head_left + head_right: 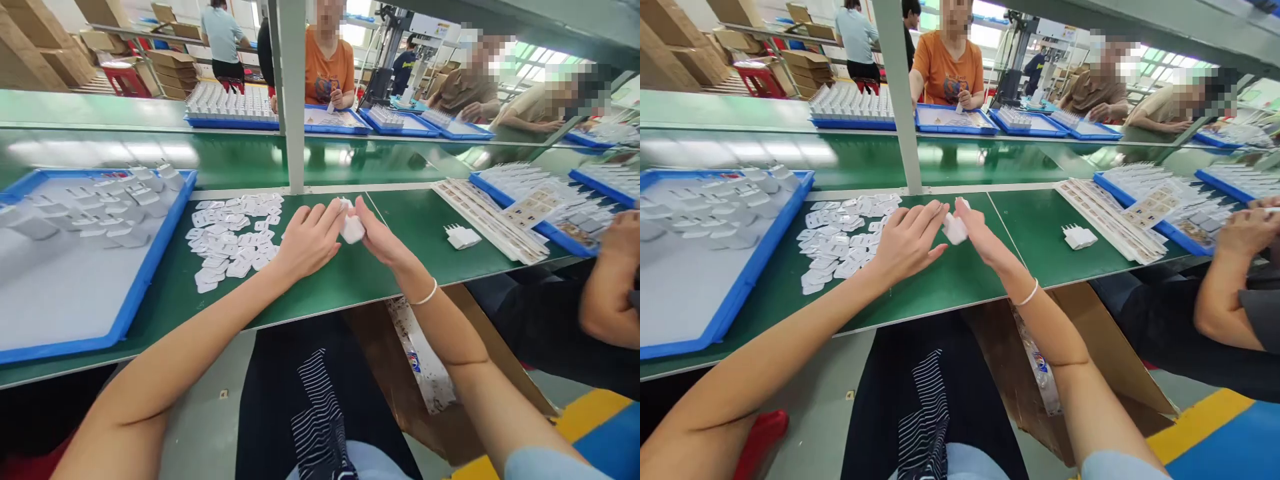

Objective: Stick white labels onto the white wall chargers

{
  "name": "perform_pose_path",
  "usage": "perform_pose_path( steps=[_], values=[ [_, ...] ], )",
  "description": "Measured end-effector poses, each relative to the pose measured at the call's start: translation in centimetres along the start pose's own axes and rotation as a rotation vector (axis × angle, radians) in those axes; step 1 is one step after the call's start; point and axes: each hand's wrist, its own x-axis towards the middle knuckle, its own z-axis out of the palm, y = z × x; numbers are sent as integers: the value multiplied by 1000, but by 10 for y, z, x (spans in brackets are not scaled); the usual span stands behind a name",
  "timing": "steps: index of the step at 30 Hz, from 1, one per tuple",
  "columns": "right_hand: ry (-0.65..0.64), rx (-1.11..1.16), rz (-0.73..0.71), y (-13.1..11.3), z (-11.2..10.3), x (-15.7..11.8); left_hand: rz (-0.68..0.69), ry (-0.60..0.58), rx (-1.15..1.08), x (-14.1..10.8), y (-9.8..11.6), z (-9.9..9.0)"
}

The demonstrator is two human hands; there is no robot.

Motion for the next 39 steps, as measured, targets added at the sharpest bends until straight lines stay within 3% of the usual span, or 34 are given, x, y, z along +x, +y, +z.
perform_pose_path(
  steps=[4,8,12,17,23,26,29,33,39],
  values=[
    [-291,342,78,-32,38,33,-41,-40,108,-1,-25,12],
    [-291,240,43,-36,53,46,-57,-88,139,-10,-54,25],
    [-272,127,-44,-27,56,54,-23,-103,111,-15,-65,28],
    [-292,173,-101,-20,57,55,-32,-66,44,-14,-69,33],
    [-356,299,-106,-16,56,46,23,286,-381,-24,-70,38],
    [-419,359,-71,-16,45,46,-78,395,-615,-28,-74,31],
    [-529,561,10,-21,36,44,-180,485,-656,-28,-78,24],
    [-593,856,138,-28,39,33,-114,466,-648,-28,-73,23],
    [-438,804,156,-33,55,16,-32,441,-700,-30,-49,33]
  ],
)
